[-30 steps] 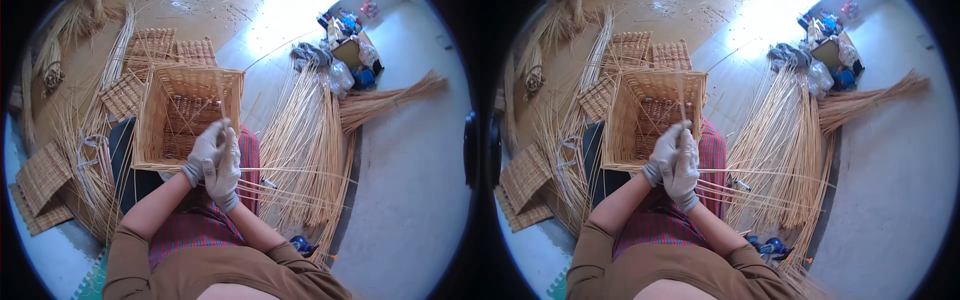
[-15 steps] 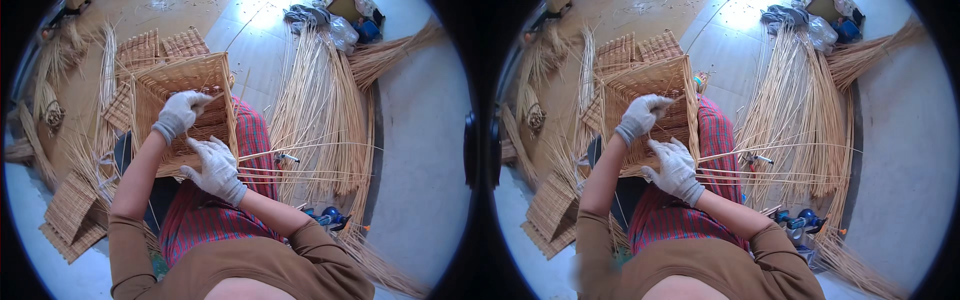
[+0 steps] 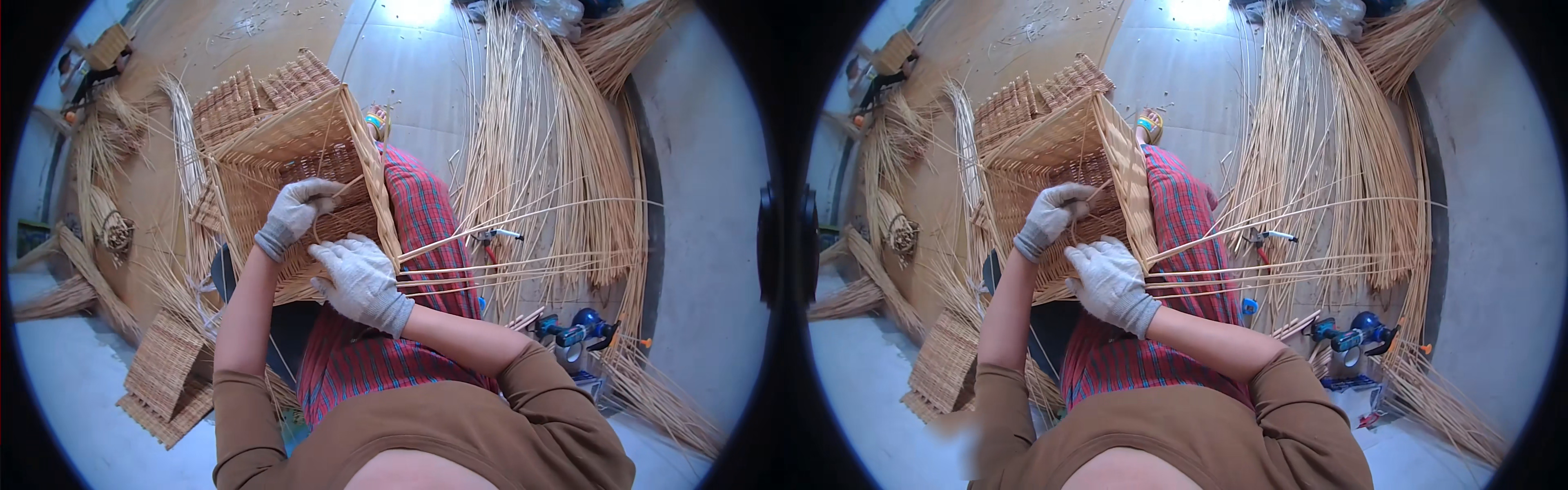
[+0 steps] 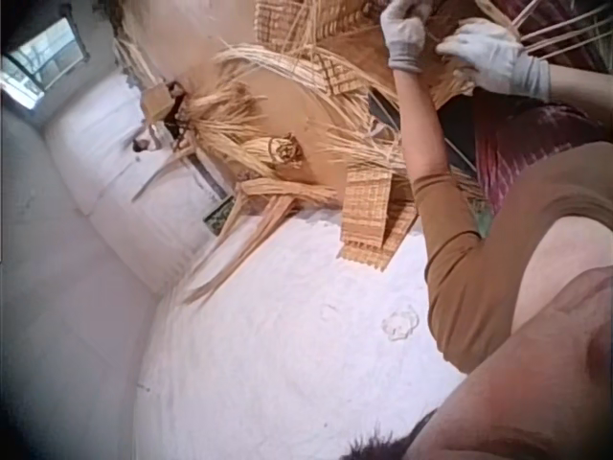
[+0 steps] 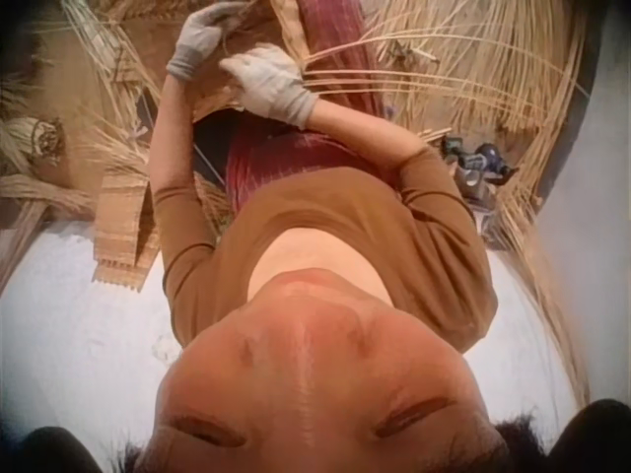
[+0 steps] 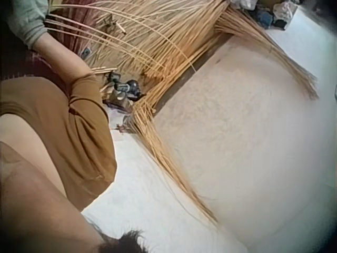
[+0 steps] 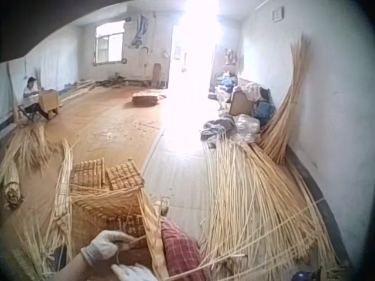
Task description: Weaving a rectangular basket using long, flexible plant strips.
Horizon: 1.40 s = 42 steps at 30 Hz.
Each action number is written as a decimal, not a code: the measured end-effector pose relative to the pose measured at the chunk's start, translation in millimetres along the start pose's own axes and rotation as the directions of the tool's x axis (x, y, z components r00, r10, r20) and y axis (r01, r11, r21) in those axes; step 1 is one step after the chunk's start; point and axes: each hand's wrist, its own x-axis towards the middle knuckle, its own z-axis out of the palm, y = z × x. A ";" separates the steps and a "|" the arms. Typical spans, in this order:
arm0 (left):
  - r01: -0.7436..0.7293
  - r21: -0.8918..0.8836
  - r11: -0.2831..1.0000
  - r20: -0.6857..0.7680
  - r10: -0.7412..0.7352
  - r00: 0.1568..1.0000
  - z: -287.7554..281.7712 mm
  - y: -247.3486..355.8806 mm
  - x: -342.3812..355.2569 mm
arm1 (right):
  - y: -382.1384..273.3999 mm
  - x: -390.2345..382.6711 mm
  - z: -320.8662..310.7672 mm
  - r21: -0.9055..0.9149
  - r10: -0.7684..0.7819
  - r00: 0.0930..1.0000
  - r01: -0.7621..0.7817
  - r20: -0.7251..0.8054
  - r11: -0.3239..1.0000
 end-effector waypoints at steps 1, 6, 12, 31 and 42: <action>0.008 0.009 1.000 0.006 -0.009 1.000 -1.0 0.2 0.0 | -0.8 -0.9 0.6 -0.001 0.000 1.000 0.000 0.008 1.000; 0.066 -0.052 0.996 0.045 -0.064 0.997 -1.3 0.6 5.8 | 0.3 0.7 -1.4 0.026 -0.022 0.999 0.022 -0.024 0.999; 0.054 -0.049 0.997 0.123 -0.048 0.991 -6.5 -11.0 8.0 | 0.0 0.9 0.6 0.070 -0.015 1.000 0.014 0.013 0.997; 0.280 -0.504 0.817 0.039 -0.302 0.953 10.4 7.7 1.3 | 8.9 3.0 -15.3 0.359 -0.268 0.930 0.346 -0.250 0.867; 0.017 0.344 0.939 -0.653 0.226 0.723 66.7 44.7 -59.6 | 95.0 106.3 -123.9 -0.597 -0.355 0.914 0.398 0.195 0.697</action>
